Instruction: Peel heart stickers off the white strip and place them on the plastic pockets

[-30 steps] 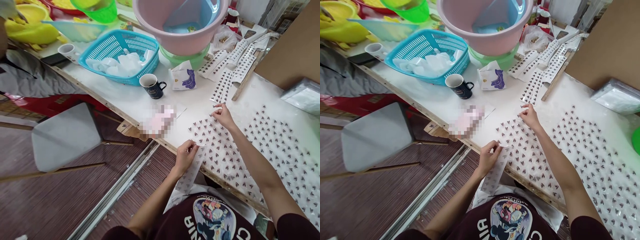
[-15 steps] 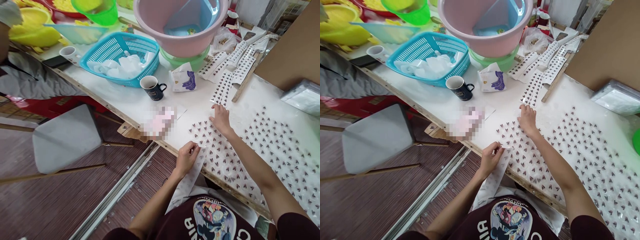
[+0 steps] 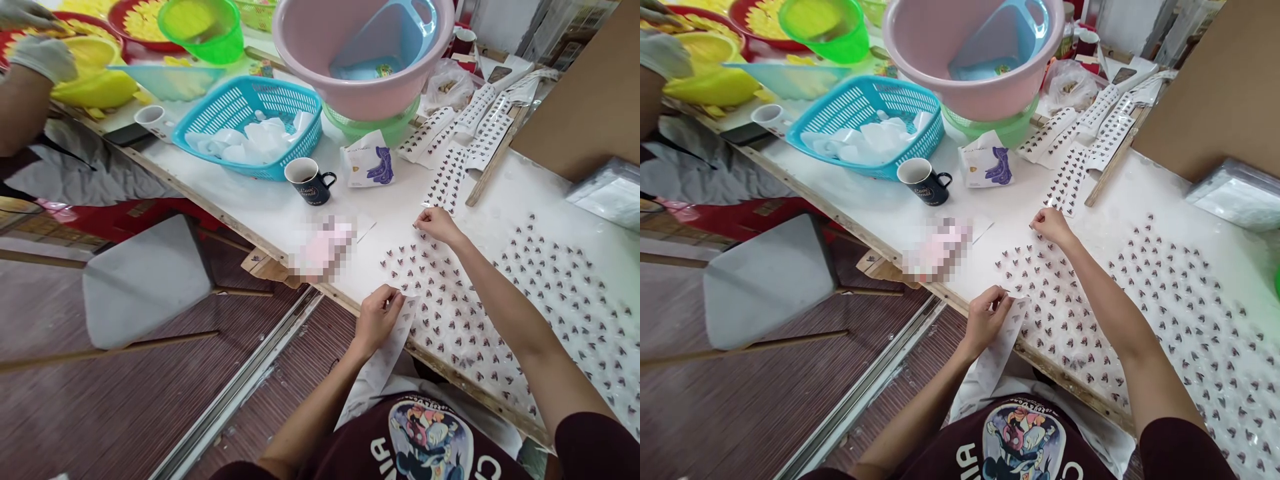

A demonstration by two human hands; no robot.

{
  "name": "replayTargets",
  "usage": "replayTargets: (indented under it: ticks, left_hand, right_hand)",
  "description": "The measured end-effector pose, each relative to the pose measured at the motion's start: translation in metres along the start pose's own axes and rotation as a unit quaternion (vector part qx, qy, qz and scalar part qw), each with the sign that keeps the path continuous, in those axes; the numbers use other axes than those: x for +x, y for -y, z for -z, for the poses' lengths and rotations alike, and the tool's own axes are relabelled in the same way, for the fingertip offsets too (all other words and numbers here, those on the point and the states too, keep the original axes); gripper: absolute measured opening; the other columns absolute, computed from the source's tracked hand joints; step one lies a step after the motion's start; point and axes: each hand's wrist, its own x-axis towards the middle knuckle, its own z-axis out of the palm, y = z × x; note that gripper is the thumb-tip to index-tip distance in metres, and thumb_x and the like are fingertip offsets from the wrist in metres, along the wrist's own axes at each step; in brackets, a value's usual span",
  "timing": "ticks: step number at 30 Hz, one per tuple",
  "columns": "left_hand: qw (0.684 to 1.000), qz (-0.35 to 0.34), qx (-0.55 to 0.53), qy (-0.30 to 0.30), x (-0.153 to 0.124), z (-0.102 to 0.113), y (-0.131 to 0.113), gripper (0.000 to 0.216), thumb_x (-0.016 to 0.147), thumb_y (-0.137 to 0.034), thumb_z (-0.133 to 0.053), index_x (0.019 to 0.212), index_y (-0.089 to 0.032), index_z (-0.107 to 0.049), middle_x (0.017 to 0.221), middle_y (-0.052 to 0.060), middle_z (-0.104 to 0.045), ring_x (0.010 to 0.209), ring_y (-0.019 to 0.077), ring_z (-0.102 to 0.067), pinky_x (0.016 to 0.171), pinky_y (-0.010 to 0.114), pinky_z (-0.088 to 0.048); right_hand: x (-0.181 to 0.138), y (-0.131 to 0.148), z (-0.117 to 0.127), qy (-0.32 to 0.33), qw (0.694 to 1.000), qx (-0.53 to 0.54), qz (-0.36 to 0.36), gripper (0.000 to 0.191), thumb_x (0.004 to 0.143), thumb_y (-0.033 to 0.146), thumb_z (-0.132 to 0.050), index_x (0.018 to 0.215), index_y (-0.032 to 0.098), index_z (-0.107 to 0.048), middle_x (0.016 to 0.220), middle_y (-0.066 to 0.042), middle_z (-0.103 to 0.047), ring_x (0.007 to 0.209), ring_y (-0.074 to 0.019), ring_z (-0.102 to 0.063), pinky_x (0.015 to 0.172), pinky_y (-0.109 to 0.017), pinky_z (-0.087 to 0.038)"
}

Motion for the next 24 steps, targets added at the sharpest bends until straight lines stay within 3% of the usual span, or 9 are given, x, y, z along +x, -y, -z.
replayTargets:
  ticks: [7,12,17,19,20,22,24]
  left_hand:
    - [1.0,-0.005,-0.008,0.003,-0.001,0.0,0.001,0.024,0.097,-0.029,-0.052,0.075,-0.019,-0.055,0.069,-0.001,-0.055,0.064,0.0135,-0.049,0.062,0.026,-0.037]
    - [1.0,0.005,-0.029,0.007,-0.001,0.002,-0.001,0.022,0.097,-0.028,-0.049,0.081,-0.019,-0.06,0.072,0.001,-0.057,0.065,0.0148,-0.049,0.064,0.027,-0.038]
    - [0.988,0.05,-0.148,-0.003,0.001,0.01,-0.003,0.019,0.096,-0.03,-0.052,0.093,-0.018,-0.067,0.076,0.002,-0.061,0.072,0.0168,-0.055,0.069,0.028,-0.042]
    - [0.964,0.1,-0.248,0.005,0.001,0.015,-0.003,0.02,0.094,-0.035,-0.058,0.101,-0.019,-0.067,0.068,-0.001,-0.056,0.061,0.0137,-0.05,0.061,0.025,-0.039]
    - [0.942,0.128,-0.309,0.013,0.001,0.017,-0.003,0.025,0.091,-0.038,-0.063,0.108,-0.019,-0.065,0.064,-0.003,-0.052,0.055,0.0118,-0.045,0.056,0.023,-0.036]
    - [0.885,0.173,-0.431,0.033,-0.001,0.019,-0.003,0.044,0.083,-0.042,-0.074,0.118,-0.021,-0.059,0.061,-0.006,-0.049,0.05,0.0095,-0.04,0.051,0.02,-0.032]
    - [0.83,0.203,-0.517,0.055,-0.004,0.018,-0.006,0.058,0.073,-0.042,-0.082,0.12,-0.022,-0.054,0.062,-0.007,-0.05,0.049,0.0088,-0.041,0.05,0.019,-0.031]
  right_hand:
    - [0.001,0.007,-0.01,-0.005,0.996,-0.085,0.005,0.017,0.076,0.009,-0.062,0.064,0.02,-0.058,0.076,-0.004,-0.07,0.079,-0.0203,-0.063,0.084,-0.036,-0.044]
    - [0.001,0.011,-0.013,-0.03,0.992,-0.124,0.014,0.018,0.077,0.008,-0.063,0.089,0.02,-0.06,0.073,-0.003,-0.065,0.083,-0.0244,-0.061,0.092,-0.043,-0.038]
    - [-0.027,0.023,-0.001,-0.037,0.993,-0.092,0.065,0.009,0.086,0.013,-0.056,0.089,0.02,-0.062,0.087,-0.006,-0.067,0.088,-0.0228,-0.062,0.094,-0.044,-0.039]
    - [-0.061,0.031,0.002,0.008,0.989,0.005,0.15,0.012,0.091,0.019,-0.054,0.094,0.022,-0.065,0.103,-0.007,-0.069,0.097,-0.0227,-0.062,0.094,-0.043,-0.043]
    - [-0.082,0.035,0.003,0.063,0.976,0.063,0.2,0.014,0.092,0.022,-0.055,0.1,0.024,-0.066,0.11,-0.007,-0.069,0.103,-0.0228,-0.062,0.094,-0.042,-0.045]
    - [-0.124,0.041,-0.001,0.17,0.937,0.134,0.274,0.024,0.092,0.022,-0.059,0.115,0.028,-0.065,0.126,-0.005,-0.065,0.121,-0.0227,-0.057,0.102,-0.044,-0.043]
    - [-0.156,0.045,-0.008,0.203,0.917,0.157,0.306,0.03,0.091,0.02,-0.064,0.12,0.03,-0.063,0.134,-0.004,-0.063,0.132,-0.0234,-0.051,0.109,-0.047,-0.037]
